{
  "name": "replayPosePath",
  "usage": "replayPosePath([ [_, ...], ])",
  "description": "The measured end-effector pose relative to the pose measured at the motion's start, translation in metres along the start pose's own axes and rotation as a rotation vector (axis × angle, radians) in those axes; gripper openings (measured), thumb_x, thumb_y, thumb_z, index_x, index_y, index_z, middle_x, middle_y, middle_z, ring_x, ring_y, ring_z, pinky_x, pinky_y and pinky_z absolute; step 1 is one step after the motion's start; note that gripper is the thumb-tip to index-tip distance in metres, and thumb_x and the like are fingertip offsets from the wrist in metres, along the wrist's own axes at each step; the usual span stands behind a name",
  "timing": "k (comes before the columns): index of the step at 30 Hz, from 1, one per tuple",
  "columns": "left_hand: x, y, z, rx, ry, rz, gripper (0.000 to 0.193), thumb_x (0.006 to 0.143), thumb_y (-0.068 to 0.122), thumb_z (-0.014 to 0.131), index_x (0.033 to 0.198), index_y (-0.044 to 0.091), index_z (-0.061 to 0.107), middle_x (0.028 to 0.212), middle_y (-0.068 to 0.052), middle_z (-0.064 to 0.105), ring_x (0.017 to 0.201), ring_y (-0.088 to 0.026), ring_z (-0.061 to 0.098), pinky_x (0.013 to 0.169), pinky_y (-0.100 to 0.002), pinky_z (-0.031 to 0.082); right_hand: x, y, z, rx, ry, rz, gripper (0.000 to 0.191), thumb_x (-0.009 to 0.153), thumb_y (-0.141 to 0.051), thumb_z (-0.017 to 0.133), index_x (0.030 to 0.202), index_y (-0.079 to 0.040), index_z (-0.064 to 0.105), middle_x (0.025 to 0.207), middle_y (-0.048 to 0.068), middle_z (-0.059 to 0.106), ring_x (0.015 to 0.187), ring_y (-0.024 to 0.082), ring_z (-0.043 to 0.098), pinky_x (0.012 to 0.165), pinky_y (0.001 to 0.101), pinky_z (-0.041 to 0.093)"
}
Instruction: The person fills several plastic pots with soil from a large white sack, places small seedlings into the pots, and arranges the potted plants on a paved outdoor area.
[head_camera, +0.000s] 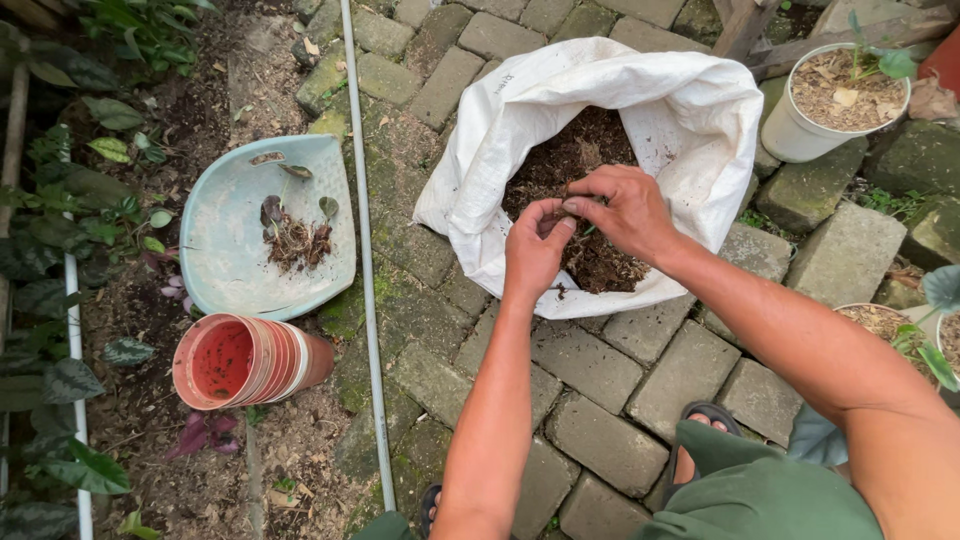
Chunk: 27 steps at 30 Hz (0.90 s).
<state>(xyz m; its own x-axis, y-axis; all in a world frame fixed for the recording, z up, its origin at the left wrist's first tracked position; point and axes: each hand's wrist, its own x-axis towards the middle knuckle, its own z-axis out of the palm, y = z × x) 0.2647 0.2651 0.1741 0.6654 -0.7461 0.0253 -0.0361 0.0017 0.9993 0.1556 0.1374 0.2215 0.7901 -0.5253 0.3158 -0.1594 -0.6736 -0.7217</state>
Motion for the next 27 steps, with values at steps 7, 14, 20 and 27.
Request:
replayPosePath([
  [7,-0.013,0.027,0.002,0.279,0.125,-0.056,0.029,0.084,0.02,0.082,0.106,0.003,0.072,0.086,-0.005,0.076,0.077,-0.011,0.071,0.07,-0.027,0.057,-0.009,-0.002,-0.006,-0.209,0.11,-0.277,0.011,0.091,-0.019,0.08,0.097,-0.009,0.079,0.085,0.007,0.07,0.083,0.027,0.068,0.08,0.0442,0.05],
  [14,-0.016,0.041,0.008,0.361,0.275,0.046,0.031,0.079,0.025,0.087,0.092,0.003,0.068,0.079,-0.005,0.072,0.071,-0.013,0.067,0.066,-0.031,0.056,-0.005,-0.006,-0.009,0.103,0.032,0.034,0.023,0.093,-0.025,0.078,0.109,-0.008,0.078,0.091,0.007,0.07,0.075,0.017,0.068,0.064,0.0332,0.053],
  [20,-0.019,0.046,0.016,0.544,0.314,0.124,0.029,0.079,0.026,0.085,0.085,0.005,0.066,0.077,-0.005,0.068,0.068,-0.019,0.066,0.063,-0.037,0.052,-0.008,-0.005,-0.005,0.182,0.005,0.096,0.017,0.089,-0.019,0.078,0.1,-0.006,0.081,0.084,0.005,0.072,0.071,0.012,0.067,0.063,0.0295,0.052],
  [27,-0.016,0.046,0.016,0.457,0.365,-0.037,0.033,0.076,0.03,0.086,0.081,0.005,0.064,0.071,-0.005,0.067,0.065,-0.019,0.064,0.062,-0.035,0.053,-0.01,-0.002,-0.003,0.308,0.052,0.217,0.012,0.091,-0.016,0.075,0.098,-0.006,0.079,0.082,0.002,0.073,0.069,0.007,0.064,0.059,0.0251,0.051],
])
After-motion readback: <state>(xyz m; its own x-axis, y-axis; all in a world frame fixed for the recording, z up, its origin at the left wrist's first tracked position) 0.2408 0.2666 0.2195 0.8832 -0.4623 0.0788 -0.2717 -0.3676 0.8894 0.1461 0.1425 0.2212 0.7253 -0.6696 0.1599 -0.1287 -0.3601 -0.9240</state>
